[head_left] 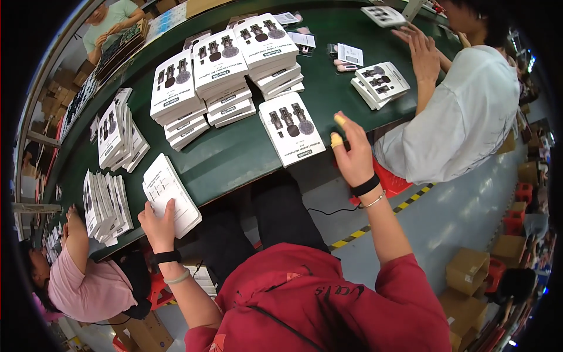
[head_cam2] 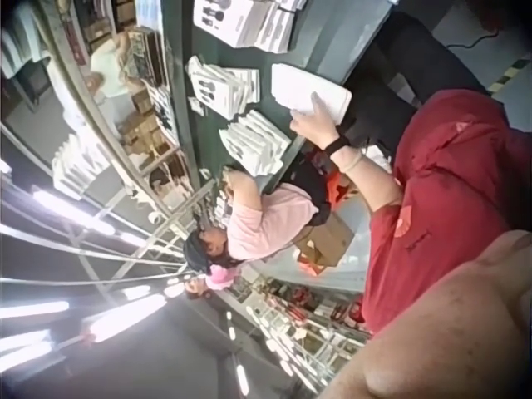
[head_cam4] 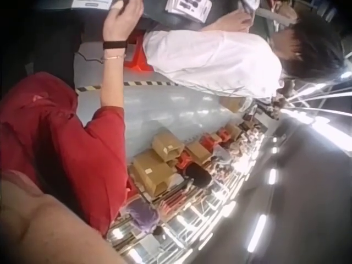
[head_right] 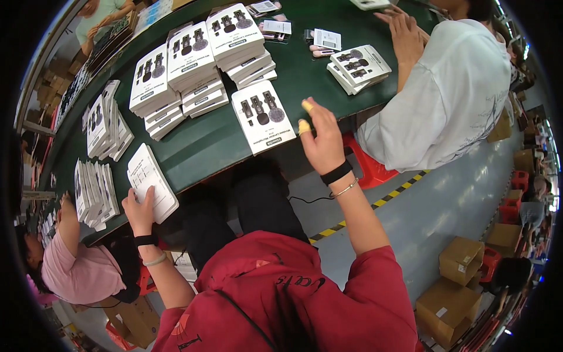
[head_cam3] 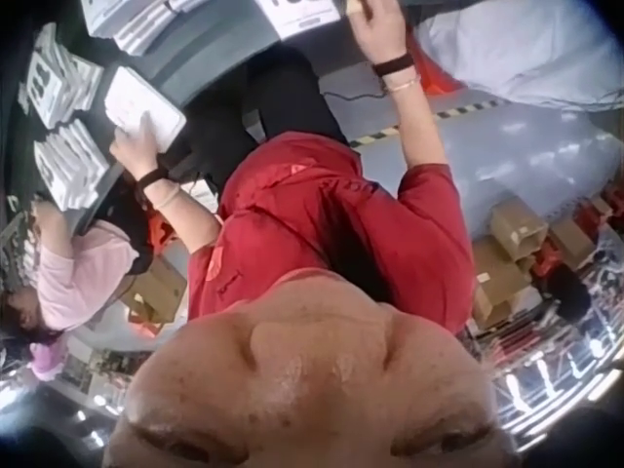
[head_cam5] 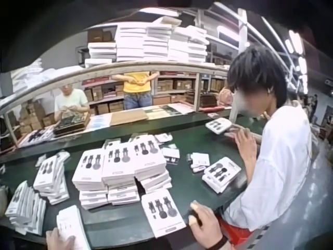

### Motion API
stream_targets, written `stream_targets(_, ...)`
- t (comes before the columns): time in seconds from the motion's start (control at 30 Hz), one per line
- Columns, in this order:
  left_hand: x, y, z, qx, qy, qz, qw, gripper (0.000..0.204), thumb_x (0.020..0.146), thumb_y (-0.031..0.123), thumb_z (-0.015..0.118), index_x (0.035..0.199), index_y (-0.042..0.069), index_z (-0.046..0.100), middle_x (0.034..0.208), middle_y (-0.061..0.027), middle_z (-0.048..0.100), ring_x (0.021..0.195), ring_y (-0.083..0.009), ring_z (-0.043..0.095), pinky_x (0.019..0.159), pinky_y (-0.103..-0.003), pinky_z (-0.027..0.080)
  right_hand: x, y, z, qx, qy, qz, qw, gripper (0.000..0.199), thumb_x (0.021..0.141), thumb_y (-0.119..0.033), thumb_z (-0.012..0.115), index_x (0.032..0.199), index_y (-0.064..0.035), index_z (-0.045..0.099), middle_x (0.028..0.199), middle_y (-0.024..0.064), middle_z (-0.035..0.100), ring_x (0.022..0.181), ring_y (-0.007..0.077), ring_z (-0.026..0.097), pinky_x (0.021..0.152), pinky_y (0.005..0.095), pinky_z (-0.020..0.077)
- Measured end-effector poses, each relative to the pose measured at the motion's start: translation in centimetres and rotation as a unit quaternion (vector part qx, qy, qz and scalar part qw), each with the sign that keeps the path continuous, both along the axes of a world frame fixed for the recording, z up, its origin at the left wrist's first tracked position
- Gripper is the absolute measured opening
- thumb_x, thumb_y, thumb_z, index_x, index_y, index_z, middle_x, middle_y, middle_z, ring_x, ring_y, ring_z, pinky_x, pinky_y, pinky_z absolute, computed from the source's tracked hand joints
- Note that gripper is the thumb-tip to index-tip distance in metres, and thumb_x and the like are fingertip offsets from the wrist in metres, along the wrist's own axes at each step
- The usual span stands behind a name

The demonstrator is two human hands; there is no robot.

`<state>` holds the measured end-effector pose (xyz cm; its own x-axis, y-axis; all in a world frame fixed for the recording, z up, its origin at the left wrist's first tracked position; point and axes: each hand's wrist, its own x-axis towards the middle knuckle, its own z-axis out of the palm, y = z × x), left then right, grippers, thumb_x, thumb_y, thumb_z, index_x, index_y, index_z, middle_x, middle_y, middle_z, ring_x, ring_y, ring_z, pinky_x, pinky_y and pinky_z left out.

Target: The person folds a white cardboard box by hand, inserts a white paper manual, and then places the assembled box onto a stack on the workbench, repeating the process several times.

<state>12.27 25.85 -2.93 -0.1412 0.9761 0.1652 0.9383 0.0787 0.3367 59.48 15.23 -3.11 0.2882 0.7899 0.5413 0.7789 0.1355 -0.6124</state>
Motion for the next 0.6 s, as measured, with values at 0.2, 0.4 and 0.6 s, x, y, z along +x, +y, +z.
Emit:
stream_targets(0.2,-3.6,1.0,-1.7,-0.019,-0.044,-0.005,0.999,0.08,0.082,0.046,0.079,0.133,-0.011,0.054,0.116,-0.0257,0.056,0.107,-0.0382,0.056,0.096,-0.041,0.046,1.4,1.0,0.3,0.041,0.152,-0.072,0.985,0.04,0.1,-0.008,0.058,0.139,0.0006,0.055,0.133,0.0138,0.062,0.117,0.0179,0.061,0.097,0.0291,0.0481)
stream_targets(0.4,-3.1,1.2,-1.1,-0.045,-0.096,-0.026,0.994,0.078,0.081,0.045,0.08,0.133,-0.009,0.056,0.111,-0.0215,0.057,0.103,-0.0349,0.057,0.094,-0.04,0.047,0.7,2.7,-0.6,-0.057,0.276,-0.106,0.954,0.04,0.1,-0.008,0.059,0.139,0.0016,0.054,0.132,0.0151,0.062,0.116,0.0154,0.061,0.096,0.0263,0.0481)
stream_targets(0.6,-2.5,-0.3,-1.5,-0.029,-0.101,-0.028,0.994,0.076,0.081,0.043,0.08,0.132,-0.008,0.056,0.109,-0.0185,0.057,0.101,-0.0327,0.057,0.092,-0.04,0.047,-1.3,2.2,-0.3,-0.003,0.091,-0.083,0.992,0.04,0.1,-0.01,0.06,0.138,0.0029,0.054,0.13,0.0173,0.063,0.113,0.0156,0.062,0.094,0.0268,0.049)
